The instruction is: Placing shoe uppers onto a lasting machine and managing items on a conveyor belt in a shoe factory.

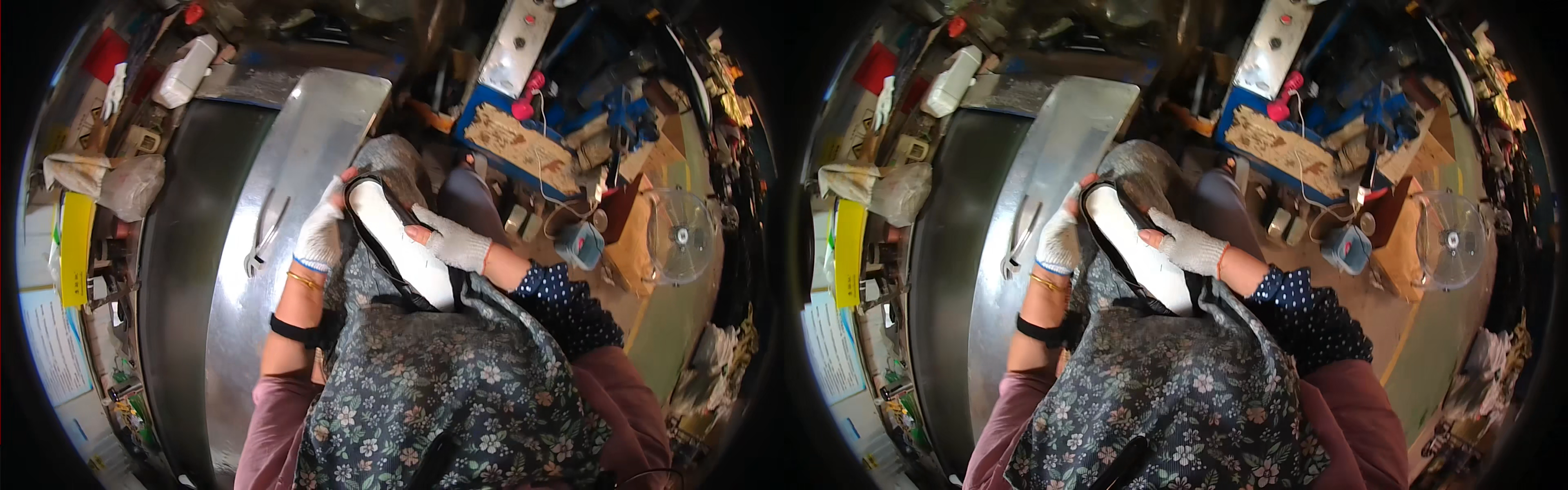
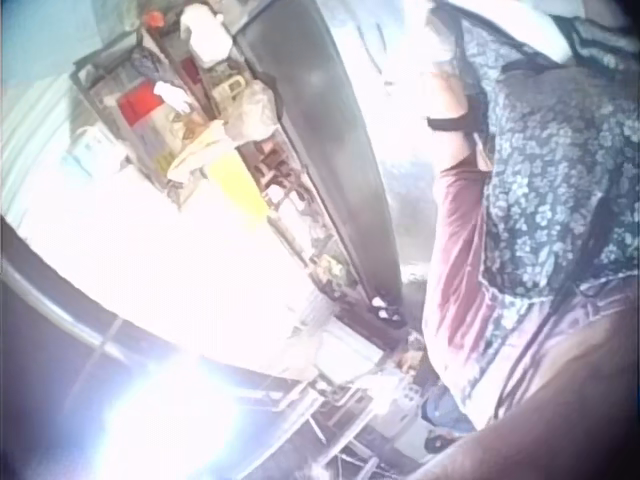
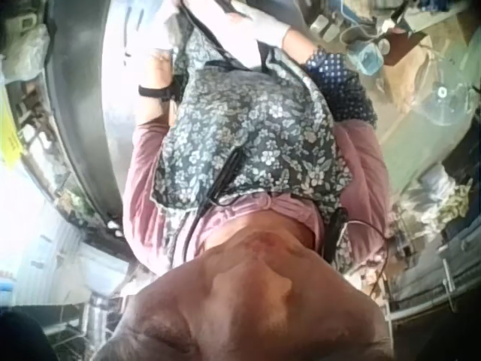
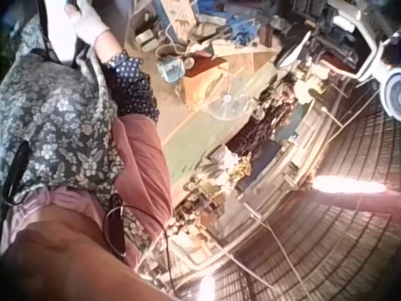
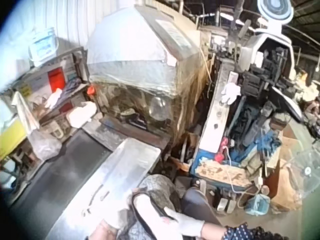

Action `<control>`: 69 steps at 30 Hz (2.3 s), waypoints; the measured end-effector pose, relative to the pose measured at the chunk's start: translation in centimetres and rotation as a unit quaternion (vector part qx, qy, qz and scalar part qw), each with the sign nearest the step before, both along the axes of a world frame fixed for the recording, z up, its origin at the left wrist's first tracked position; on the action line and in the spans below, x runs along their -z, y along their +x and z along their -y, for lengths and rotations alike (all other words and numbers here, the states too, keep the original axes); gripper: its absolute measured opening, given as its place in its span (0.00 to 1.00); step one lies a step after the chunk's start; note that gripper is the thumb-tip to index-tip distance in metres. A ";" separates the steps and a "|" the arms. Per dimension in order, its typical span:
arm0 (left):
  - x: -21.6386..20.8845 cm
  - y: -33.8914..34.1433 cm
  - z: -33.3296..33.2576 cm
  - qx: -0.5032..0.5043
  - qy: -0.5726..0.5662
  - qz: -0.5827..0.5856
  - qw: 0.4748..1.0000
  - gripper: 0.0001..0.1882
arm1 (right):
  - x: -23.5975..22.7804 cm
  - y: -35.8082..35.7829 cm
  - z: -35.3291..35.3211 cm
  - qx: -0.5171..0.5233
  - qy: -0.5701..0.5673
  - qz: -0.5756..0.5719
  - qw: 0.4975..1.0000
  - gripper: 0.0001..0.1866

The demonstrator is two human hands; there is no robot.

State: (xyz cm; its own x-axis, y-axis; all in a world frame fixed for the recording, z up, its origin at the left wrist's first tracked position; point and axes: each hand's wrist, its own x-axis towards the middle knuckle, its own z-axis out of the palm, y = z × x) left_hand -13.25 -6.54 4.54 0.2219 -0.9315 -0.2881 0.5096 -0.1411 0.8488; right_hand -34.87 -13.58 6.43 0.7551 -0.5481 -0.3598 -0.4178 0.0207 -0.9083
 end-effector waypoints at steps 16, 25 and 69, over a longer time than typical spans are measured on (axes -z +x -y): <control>-3.5 -3.0 -3.7 -0.154 0.038 0.701 0.695 0.22 | 2.1 6.1 -5.5 0.137 -0.101 0.121 0.978 0.34; -5.9 -5.2 -9.8 -0.050 0.103 0.149 0.982 0.49 | 0.5 6.4 -2.5 0.151 -0.090 0.212 0.961 0.31; -10.8 -3.4 -4.6 0.324 0.078 0.288 0.898 0.29 | -3.8 -4.7 1.6 -0.357 0.115 0.137 0.917 0.49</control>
